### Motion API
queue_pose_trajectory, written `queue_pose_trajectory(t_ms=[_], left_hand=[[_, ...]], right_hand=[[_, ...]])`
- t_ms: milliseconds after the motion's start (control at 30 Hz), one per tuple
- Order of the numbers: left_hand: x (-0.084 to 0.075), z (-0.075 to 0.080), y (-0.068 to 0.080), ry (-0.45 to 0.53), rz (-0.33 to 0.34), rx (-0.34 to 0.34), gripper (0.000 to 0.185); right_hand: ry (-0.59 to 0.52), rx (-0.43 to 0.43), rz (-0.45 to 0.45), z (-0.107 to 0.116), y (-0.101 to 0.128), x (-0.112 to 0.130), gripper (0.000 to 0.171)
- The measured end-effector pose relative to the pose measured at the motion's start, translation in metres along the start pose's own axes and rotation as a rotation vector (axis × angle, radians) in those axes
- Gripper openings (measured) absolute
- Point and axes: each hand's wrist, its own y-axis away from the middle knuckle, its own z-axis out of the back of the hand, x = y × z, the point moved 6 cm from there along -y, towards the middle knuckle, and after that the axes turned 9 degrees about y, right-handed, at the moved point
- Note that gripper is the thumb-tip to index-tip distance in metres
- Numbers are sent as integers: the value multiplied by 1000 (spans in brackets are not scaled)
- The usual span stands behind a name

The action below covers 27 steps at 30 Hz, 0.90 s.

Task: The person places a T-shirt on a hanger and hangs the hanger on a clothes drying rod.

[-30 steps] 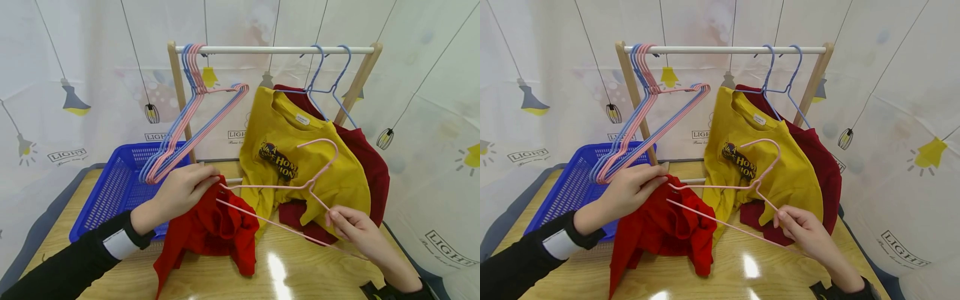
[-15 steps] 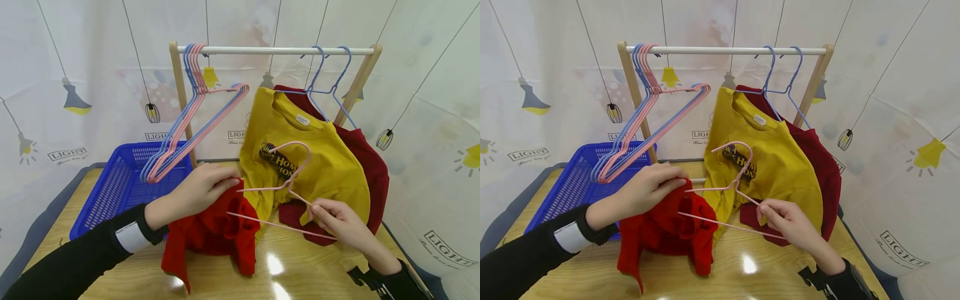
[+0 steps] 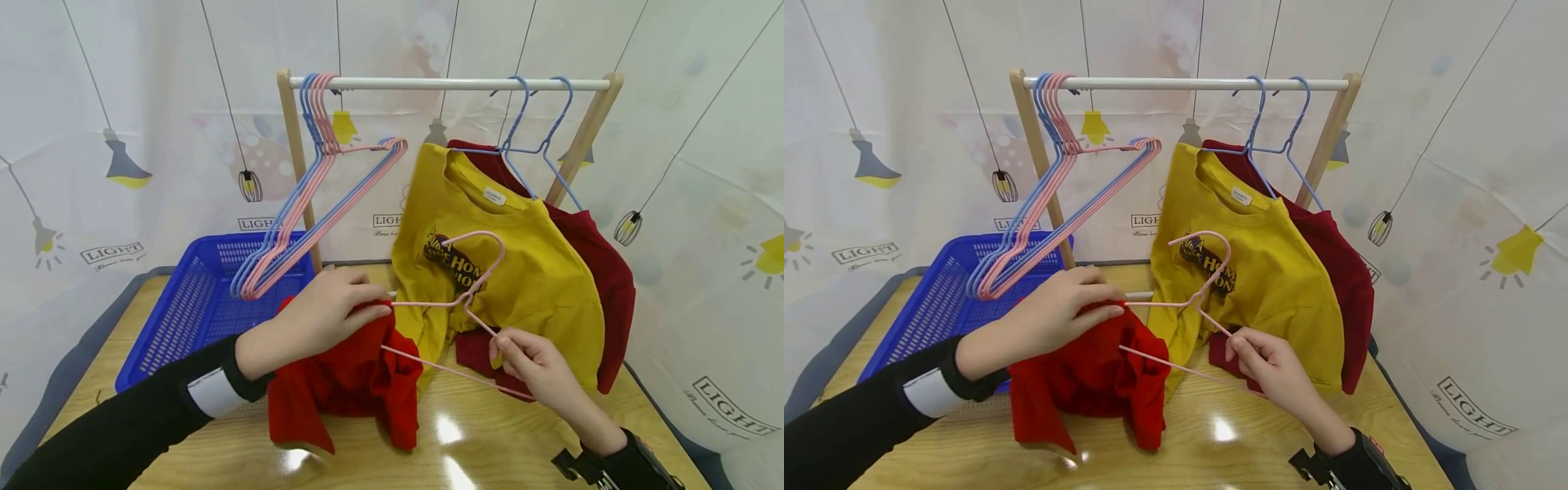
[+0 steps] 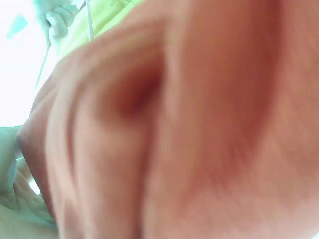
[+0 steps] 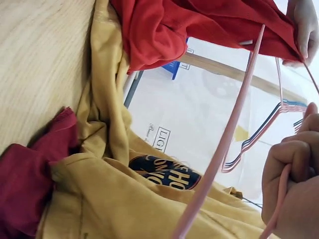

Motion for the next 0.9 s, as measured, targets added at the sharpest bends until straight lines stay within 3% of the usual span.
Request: queue_pose_trajectory(t_ms=[133, 300, 467, 567, 667, 767, 833, 900], left_hand=[[5, 7, 12, -46, 122, 2, 32], [9, 21, 33, -89, 223, -90, 68], [14, 18, 67, -36, 307, -156, 98], [16, 16, 92, -22, 354, -225, 107], [20, 15, 119, -7, 448, -278, 111], [28, 10, 142, 67, 614, -243, 106], [34, 5, 154, 113, 714, -205, 95], [39, 2, 162, 145, 764, -200, 74]], right_hand=[[-72, 24, 18, -4, -2, -5, 28], [-112, 53, 16, -9, -5, -9, 28], [-108, 38, 23, -10, -6, -11, 28], [-120, 34, 37, -10, -6, -11, 27], [-130, 37, 41, -11, -6, -11, 27], [-134, 43, 32, -12, -7, -12, 27], [-136, 42, 23, -12, -7, -12, 27], [-139, 41, 16, -12, -7, -12, 28]])
